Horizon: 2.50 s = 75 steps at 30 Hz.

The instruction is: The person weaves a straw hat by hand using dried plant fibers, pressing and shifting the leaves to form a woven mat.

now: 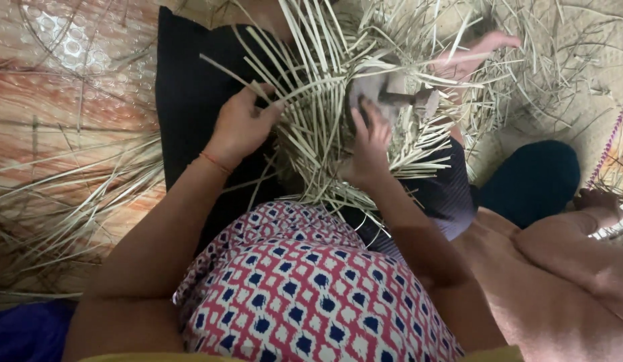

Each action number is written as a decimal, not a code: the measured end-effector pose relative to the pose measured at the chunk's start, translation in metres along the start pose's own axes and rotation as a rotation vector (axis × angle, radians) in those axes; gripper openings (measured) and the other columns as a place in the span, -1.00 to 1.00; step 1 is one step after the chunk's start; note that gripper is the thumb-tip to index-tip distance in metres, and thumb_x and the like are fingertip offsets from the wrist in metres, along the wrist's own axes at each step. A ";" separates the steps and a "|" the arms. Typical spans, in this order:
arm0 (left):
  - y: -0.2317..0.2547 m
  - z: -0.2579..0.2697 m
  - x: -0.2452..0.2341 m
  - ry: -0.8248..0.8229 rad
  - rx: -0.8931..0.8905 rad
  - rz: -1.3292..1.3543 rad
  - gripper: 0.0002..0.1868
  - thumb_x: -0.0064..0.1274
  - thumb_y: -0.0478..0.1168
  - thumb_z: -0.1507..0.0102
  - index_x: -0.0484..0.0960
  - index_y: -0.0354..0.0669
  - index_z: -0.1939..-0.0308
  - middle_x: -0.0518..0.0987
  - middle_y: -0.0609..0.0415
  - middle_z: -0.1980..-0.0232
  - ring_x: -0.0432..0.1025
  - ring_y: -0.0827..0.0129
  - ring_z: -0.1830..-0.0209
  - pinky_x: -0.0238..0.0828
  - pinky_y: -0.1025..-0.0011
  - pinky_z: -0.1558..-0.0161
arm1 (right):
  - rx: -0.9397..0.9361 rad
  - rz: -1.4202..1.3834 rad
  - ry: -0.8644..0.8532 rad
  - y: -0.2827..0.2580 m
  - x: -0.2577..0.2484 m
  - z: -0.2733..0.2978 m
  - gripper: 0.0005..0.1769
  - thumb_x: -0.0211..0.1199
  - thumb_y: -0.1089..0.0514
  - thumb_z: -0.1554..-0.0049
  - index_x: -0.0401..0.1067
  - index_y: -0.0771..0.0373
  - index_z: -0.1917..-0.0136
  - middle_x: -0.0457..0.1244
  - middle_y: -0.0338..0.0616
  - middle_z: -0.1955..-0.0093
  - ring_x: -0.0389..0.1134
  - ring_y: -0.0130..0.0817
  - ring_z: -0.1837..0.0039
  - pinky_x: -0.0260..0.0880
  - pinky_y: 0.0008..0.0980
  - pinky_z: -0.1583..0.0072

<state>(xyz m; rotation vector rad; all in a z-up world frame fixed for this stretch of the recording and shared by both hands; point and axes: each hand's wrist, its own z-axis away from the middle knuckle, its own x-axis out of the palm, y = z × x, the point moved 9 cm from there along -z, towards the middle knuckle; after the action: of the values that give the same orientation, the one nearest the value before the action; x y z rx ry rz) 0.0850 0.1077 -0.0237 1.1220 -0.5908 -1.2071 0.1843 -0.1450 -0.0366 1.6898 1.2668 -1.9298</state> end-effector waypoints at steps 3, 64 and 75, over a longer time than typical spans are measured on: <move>-0.039 -0.025 0.008 -0.028 -0.095 0.159 -0.56 0.15 0.01 -0.37 0.57 -0.21 -0.19 0.66 -0.10 0.19 0.57 0.27 0.27 0.64 0.27 0.29 | -0.199 -0.052 0.140 -0.020 -0.035 0.019 0.27 0.66 -0.11 0.20 0.11 0.34 -0.59 0.02 0.35 -0.48 0.08 0.39 -0.51 0.04 0.25 -0.48; -0.019 0.001 0.011 0.298 0.275 -0.163 -0.82 0.08 -0.22 -0.34 0.65 -0.31 0.18 0.55 -0.07 0.26 0.42 0.11 0.38 0.43 0.23 0.24 | 0.020 0.318 -0.095 -0.029 -0.029 -0.093 0.38 0.06 0.55 0.41 0.06 -0.29 -0.64 -0.34 -0.03 -0.66 -0.35 0.18 -0.60 0.09 0.23 -0.48; -0.054 -0.015 0.012 0.147 0.110 0.149 -0.74 0.11 -0.17 -0.29 0.76 -0.32 0.13 0.68 0.17 0.40 0.42 0.55 0.50 0.42 0.52 0.39 | -0.706 0.160 0.011 -0.134 -0.022 -0.108 -0.83 0.39 0.09 -0.19 0.71 -0.20 -0.01 0.33 -0.37 0.01 0.18 -0.40 -0.04 0.16 -0.28 -0.14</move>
<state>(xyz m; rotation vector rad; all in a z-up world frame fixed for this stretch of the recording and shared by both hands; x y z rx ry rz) 0.0788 0.1043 -0.0801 1.2260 -0.6228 -0.9655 0.1678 0.0057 0.0466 1.3688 1.5190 -1.1711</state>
